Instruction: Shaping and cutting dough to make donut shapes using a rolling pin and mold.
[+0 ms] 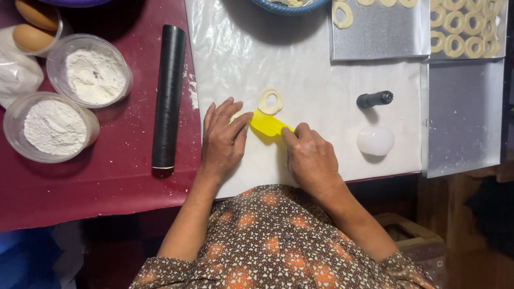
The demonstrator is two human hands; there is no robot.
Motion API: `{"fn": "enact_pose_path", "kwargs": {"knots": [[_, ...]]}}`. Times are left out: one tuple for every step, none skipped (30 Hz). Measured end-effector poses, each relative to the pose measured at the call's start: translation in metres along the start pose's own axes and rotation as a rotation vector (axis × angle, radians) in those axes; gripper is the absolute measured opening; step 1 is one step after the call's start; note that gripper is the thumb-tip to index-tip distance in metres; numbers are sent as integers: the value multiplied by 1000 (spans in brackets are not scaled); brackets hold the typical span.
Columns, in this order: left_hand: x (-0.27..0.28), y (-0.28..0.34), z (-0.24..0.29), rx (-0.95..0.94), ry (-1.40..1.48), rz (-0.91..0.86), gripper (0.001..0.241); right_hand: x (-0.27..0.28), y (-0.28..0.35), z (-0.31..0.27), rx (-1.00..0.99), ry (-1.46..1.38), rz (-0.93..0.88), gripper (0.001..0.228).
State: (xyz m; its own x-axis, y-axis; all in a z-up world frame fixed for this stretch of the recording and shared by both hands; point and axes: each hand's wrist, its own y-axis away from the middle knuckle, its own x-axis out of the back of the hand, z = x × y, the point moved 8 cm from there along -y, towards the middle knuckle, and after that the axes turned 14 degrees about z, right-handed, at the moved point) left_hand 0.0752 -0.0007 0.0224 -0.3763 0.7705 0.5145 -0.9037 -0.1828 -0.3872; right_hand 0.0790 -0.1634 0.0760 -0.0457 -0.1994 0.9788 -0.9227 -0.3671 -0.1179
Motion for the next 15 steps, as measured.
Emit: {"fn": "enact_pose_path", "kwargs": {"knots": [[0, -1, -1, -6, -4, 8, 26, -1, 2, 1, 6, -2, 9, 29], [0, -1, -2, -1, 8, 10, 26, -2, 4, 3, 9, -27, 14, 31], [-1, 2, -3, 10, 25, 5, 25, -3, 10, 4, 6, -49, 10, 33], [-1, 0, -3, 10, 26, 5, 25, -7, 5, 5, 6, -49, 9, 33], [-1, 0, -3, 5, 18, 9, 25, -8, 2, 5, 16, -45, 34, 32], [-1, 0, -2, 0, 10, 14, 24, -9, -1, 6, 27, -42, 59, 32], [0, 2, -1, 0, 10, 9, 24, -10, 2, 4, 22, -44, 57, 32], [0, 4, 1, 0, 13, -1, 24, -10, 3, 3, 15, -42, 52, 33], [1, 0, 1, -8, 13, 3, 25, -10, -1, 1, 19, -40, 59, 33], [2, -2, -1, -15, 9, 10, 25, -10, 0, 1, 24, -42, 68, 33], [1, -1, -1, -10, 17, 12, 25, -12, 5, 3, 7, -38, 51, 34], [0, 1, -2, -6, 25, 13, 25, -14, 11, 5, -10, -34, 35, 34], [0, 0, -3, -4, 27, 12, 25, -14, 6, 6, -10, -33, 33, 34], [0, -1, -3, -2, 21, 18, 24, -13, 1, 7, -9, -16, 53, 34], [0, 0, -3, 1, 18, 16, 23, -12, -1, 7, -16, 0, 70, 33]]}}
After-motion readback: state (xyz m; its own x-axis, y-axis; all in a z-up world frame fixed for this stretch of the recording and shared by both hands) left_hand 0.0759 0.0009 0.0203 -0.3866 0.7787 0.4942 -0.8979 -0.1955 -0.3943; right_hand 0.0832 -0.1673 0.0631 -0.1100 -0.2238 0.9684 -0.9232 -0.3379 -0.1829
